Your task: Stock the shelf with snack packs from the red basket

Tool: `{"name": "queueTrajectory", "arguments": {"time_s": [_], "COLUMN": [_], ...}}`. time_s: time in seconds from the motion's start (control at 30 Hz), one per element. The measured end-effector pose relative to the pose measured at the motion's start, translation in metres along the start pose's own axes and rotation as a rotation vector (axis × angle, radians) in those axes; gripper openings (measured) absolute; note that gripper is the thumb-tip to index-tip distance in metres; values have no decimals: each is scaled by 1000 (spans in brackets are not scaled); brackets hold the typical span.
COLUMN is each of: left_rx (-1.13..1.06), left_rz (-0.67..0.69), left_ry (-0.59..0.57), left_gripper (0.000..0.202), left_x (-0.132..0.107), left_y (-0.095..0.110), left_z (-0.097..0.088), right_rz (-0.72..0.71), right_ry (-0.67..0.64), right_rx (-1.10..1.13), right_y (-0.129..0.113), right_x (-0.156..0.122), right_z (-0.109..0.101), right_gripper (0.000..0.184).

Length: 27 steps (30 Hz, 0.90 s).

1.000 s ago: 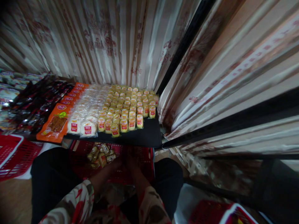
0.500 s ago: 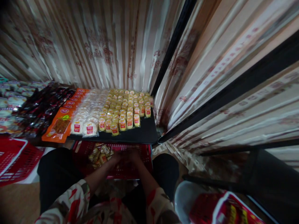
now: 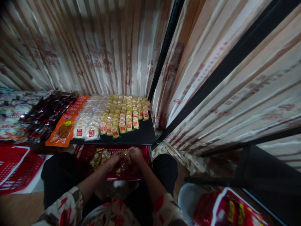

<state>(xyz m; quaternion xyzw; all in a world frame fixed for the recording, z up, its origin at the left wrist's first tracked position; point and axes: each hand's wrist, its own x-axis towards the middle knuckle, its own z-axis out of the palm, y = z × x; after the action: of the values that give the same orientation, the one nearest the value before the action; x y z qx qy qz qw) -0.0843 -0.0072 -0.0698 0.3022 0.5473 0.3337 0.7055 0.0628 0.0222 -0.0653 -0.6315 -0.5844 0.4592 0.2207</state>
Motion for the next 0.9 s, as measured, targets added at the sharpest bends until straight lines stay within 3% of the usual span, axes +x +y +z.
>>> {"name": "queueTrajectory", "arguments": {"time_s": [0.37,0.9], "left_rx": [19,251], "left_rz": [95,327], "left_ry": [-104,-88], "left_gripper": [36,15], "left_x": [-15,-23], "left_y": [20,62], "left_z": [4,25], "right_rz": [10,-124], "right_ry": [-39,24], "right_rx": [61,251], "right_y": [-19,-42], "right_x": [-8,-13], "right_z": [-23,-47], "right_gripper": [13,20]}}
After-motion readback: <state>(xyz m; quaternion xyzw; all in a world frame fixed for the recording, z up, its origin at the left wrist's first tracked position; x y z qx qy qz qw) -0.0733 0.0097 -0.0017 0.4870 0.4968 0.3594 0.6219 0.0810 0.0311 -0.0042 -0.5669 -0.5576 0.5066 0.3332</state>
